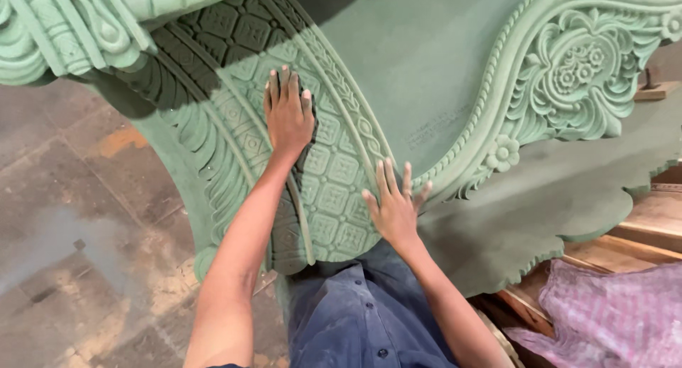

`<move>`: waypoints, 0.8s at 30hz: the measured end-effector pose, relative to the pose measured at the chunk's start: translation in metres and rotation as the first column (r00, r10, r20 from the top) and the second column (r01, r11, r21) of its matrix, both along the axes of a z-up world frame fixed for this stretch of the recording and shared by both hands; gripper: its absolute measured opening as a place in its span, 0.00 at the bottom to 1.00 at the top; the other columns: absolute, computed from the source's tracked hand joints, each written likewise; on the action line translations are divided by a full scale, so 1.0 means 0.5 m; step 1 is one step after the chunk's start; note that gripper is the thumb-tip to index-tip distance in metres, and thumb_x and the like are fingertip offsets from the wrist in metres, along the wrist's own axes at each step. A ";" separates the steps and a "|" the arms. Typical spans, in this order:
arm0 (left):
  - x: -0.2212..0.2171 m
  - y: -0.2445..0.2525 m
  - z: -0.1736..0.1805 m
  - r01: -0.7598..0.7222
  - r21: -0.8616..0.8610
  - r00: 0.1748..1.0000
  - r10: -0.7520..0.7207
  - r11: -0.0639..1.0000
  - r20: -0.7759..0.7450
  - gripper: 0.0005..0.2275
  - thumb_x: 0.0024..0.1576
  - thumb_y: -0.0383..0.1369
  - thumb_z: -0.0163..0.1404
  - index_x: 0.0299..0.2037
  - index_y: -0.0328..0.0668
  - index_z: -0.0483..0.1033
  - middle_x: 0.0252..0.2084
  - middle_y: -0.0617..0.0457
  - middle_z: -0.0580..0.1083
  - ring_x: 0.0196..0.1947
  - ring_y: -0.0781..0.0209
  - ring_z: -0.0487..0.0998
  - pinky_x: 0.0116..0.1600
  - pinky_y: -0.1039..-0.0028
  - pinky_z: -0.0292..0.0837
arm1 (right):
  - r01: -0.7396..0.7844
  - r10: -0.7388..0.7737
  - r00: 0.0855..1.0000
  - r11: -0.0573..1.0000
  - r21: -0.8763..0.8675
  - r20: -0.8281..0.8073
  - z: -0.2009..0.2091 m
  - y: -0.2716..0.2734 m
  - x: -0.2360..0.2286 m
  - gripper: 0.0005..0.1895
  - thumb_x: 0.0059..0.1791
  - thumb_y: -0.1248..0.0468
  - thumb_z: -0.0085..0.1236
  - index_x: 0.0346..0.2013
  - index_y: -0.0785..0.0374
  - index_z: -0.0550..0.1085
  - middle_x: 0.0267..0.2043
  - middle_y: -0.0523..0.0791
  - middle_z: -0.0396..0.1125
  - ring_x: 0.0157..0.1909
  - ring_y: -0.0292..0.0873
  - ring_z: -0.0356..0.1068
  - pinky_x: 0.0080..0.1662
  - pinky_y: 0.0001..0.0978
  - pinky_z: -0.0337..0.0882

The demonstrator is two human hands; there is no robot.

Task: The person smooths the surface of a large green foam decorative piece using a sanding block. They rub the block over various carved patterns and edges to refine the texture.

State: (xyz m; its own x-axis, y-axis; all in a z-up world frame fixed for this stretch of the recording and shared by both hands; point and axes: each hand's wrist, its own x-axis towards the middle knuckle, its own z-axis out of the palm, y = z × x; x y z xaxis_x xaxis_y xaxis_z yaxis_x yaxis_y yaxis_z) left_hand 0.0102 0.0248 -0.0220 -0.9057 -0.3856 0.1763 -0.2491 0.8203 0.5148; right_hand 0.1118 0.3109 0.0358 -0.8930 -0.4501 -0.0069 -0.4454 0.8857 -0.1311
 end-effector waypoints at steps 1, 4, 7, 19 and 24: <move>0.001 0.002 -0.001 0.001 0.005 1.000 -0.001 1.000 -0.002 0.21 0.70 0.38 0.37 0.69 0.35 0.63 0.76 0.43 0.57 0.77 0.42 0.50 0.78 0.52 0.44 | 0.010 -0.010 1.000 1.000 -0.014 0.026 -0.005 -0.001 -0.008 0.38 0.57 0.41 0.41 0.76 0.58 0.56 0.79 0.44 0.49 0.81 0.58 0.39 0.67 0.75 0.20; 0.013 0.000 -0.005 0.016 -0.008 1.000 -0.016 1.000 -0.014 0.20 0.71 0.38 0.38 0.70 0.35 0.62 0.76 0.42 0.57 0.77 0.41 0.50 0.77 0.52 0.44 | 0.013 -0.012 0.999 1.000 -0.004 0.042 -0.008 0.010 0.010 0.37 0.56 0.42 0.42 0.75 0.58 0.56 0.78 0.45 0.49 0.80 0.56 0.38 0.67 0.77 0.22; -0.006 -0.010 -0.004 0.025 -0.036 0.998 -0.027 0.999 -0.062 0.20 0.72 0.37 0.38 0.70 0.33 0.62 0.75 0.40 0.57 0.76 0.39 0.50 0.76 0.50 0.44 | -0.015 0.016 1.000 0.999 0.037 -0.016 0.005 0.049 0.052 0.36 0.55 0.46 0.45 0.74 0.58 0.56 0.78 0.44 0.51 0.80 0.55 0.40 0.66 0.79 0.25; 0.002 0.001 0.006 0.021 0.016 0.997 -0.020 1.000 -0.070 0.19 0.70 0.36 0.41 0.67 0.32 0.64 0.75 0.40 0.59 0.76 0.39 0.51 0.77 0.50 0.43 | 0.130 -0.144 0.989 0.956 -0.262 -0.035 -0.008 0.111 0.074 0.20 0.54 0.61 0.57 0.61 0.60 0.72 0.70 0.54 0.63 0.70 0.58 0.60 0.65 0.49 0.61; 0.002 -0.008 0.002 0.030 -0.004 0.995 -0.030 1.000 -0.096 0.19 0.71 0.35 0.41 0.68 0.31 0.64 0.75 0.40 0.59 0.76 0.38 0.51 0.77 0.50 0.43 | 0.182 -0.201 0.979 0.916 -0.357 -0.017 0.000 0.114 0.084 0.17 0.49 0.64 0.63 0.51 0.67 0.73 0.63 0.61 0.65 0.59 0.62 0.63 0.59 0.52 0.64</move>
